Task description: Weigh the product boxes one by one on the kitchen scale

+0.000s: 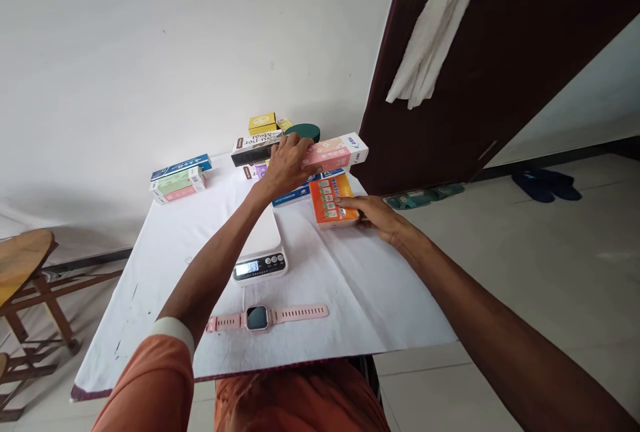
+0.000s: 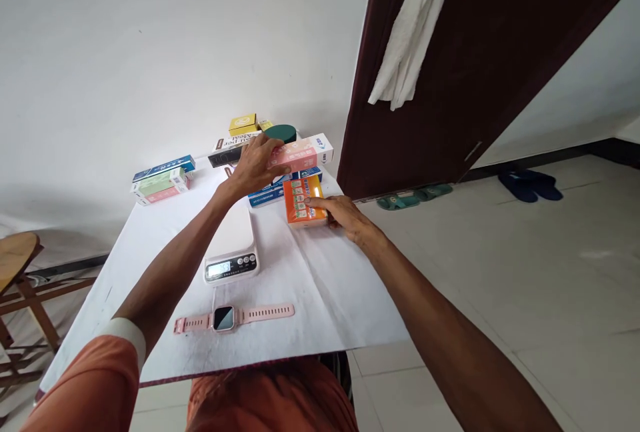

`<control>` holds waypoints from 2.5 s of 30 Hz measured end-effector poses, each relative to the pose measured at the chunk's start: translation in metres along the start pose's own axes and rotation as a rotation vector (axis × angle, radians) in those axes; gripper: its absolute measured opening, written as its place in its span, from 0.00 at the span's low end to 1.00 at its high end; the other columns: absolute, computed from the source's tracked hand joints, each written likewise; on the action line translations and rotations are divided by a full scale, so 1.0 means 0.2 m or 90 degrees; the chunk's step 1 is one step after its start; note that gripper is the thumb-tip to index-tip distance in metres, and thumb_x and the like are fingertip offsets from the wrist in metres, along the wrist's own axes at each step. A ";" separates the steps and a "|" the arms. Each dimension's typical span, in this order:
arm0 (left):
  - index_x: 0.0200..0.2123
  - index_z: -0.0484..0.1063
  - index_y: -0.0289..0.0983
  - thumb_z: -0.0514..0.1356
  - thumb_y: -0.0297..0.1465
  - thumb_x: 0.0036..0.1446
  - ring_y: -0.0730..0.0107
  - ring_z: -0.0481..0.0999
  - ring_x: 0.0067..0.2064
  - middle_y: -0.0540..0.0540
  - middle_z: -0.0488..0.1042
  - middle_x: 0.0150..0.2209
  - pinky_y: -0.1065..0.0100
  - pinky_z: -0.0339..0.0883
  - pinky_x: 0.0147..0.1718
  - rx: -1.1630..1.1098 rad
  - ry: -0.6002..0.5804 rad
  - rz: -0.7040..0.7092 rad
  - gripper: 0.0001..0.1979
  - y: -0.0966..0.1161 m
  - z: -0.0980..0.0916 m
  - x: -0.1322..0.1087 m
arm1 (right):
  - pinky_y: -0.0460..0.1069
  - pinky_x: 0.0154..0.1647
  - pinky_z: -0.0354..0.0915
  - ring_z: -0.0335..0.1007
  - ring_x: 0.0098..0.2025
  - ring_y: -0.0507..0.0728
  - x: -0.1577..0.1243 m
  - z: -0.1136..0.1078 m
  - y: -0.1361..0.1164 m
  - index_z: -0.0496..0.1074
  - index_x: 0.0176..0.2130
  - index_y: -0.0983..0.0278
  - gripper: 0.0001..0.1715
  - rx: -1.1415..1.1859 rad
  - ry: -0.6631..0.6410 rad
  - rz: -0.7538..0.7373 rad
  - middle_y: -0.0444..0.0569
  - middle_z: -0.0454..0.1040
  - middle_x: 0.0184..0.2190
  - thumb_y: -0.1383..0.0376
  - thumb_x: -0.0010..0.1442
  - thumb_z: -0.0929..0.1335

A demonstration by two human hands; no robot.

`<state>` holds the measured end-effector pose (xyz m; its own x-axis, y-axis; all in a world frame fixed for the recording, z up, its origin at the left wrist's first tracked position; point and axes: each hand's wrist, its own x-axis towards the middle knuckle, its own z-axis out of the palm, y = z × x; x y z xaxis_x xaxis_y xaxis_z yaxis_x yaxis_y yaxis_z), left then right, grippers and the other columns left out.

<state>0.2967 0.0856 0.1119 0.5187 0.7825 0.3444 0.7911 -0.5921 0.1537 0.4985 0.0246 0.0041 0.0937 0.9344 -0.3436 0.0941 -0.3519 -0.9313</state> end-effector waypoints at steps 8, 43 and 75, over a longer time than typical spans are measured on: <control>0.57 0.71 0.40 0.65 0.38 0.63 0.46 0.68 0.59 0.36 0.71 0.58 0.49 0.63 0.56 -0.003 -0.013 -0.004 0.21 -0.03 0.04 -0.05 | 0.45 0.17 0.56 0.60 0.20 0.49 0.03 0.01 -0.08 0.75 0.26 0.66 0.23 -0.052 0.002 0.080 0.47 0.71 0.20 0.52 0.52 0.81; 0.56 0.70 0.40 0.65 0.44 0.63 0.47 0.70 0.58 0.37 0.73 0.56 0.50 0.63 0.57 0.039 -0.011 0.009 0.23 -0.02 0.14 -0.20 | 0.50 0.34 0.76 0.82 0.33 0.58 -0.13 0.15 0.03 0.75 0.40 0.67 0.13 0.225 -0.088 0.117 0.56 0.84 0.34 0.62 0.73 0.65; 0.51 0.76 0.40 0.64 0.42 0.58 0.56 0.74 0.47 0.44 0.76 0.44 0.56 0.70 0.50 -0.077 0.050 -0.096 0.20 -0.69 -0.24 -0.26 | 0.46 0.25 0.69 0.75 0.26 0.53 -0.05 0.13 0.27 0.74 0.35 0.62 0.25 0.181 -0.075 -0.165 0.48 0.79 0.28 0.46 0.52 0.78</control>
<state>0.1451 0.1173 0.1162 0.3659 0.8496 0.3798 0.8111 -0.4912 0.3175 0.4779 -0.0034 -0.0464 -0.0125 0.9959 -0.0896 -0.1791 -0.0904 -0.9797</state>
